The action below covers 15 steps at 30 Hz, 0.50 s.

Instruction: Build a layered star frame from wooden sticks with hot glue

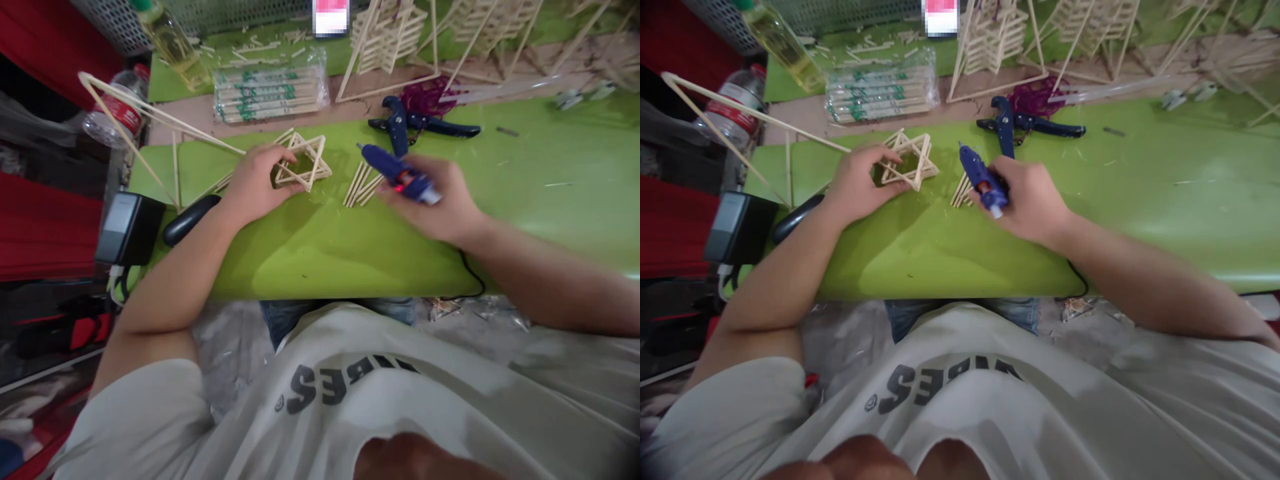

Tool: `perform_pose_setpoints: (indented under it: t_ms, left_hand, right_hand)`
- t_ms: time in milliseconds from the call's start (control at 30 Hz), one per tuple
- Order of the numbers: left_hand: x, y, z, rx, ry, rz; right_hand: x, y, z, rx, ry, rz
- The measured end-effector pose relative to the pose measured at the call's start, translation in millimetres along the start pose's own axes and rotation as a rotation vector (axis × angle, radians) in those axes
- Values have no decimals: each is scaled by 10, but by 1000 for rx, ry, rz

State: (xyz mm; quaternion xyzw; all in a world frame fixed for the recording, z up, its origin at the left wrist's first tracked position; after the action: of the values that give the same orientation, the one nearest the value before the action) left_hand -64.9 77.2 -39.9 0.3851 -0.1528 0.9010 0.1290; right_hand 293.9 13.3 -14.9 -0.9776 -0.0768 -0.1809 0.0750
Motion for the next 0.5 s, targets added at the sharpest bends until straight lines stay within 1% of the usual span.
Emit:
perform_pose_setpoints:
  t_ms: [67,133,233,300,333,367,433,500]
  left_hand:
    - [-4,-18,-40,2,64,53]
    - [5,-36,-75,15,144,94]
    - [29,-62,-99,17,238,139]
    - [35,-90,-122,28,261,144]
    - [32,-109,-143,35,273,144]
    - [23,-132,-172,36,293,147]
    - [-7,-180,-245,10,375,188]
    - [-43,-219,-322,-40,485,255]
  right_hand:
    - [15,-35,63,86,292,-17]
    - [48,-82,164,111,472,-9]
    - [203,-191,330,145,597,23]
    - [374,-291,398,193,639,66]
    - [463,-343,410,198,673,63]
    - [550,-392,401,197,694,87]
    - [679,-466,337,149,730,66]
    - [739,-492,236,102,769,-1]
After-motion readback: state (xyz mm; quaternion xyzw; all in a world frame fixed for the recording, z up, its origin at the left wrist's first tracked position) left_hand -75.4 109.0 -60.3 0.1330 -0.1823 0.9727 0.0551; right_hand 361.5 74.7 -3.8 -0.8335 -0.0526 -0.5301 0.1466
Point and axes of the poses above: each hand's wrist, its own y-axis away from the middle knuckle, its own x-axis out of the back of the hand, z = x × y, the point moved 1 cm from there along -y, towards the middle knuckle, and after that the axes turned 4 degrees about -x, right-handed, at the moved point
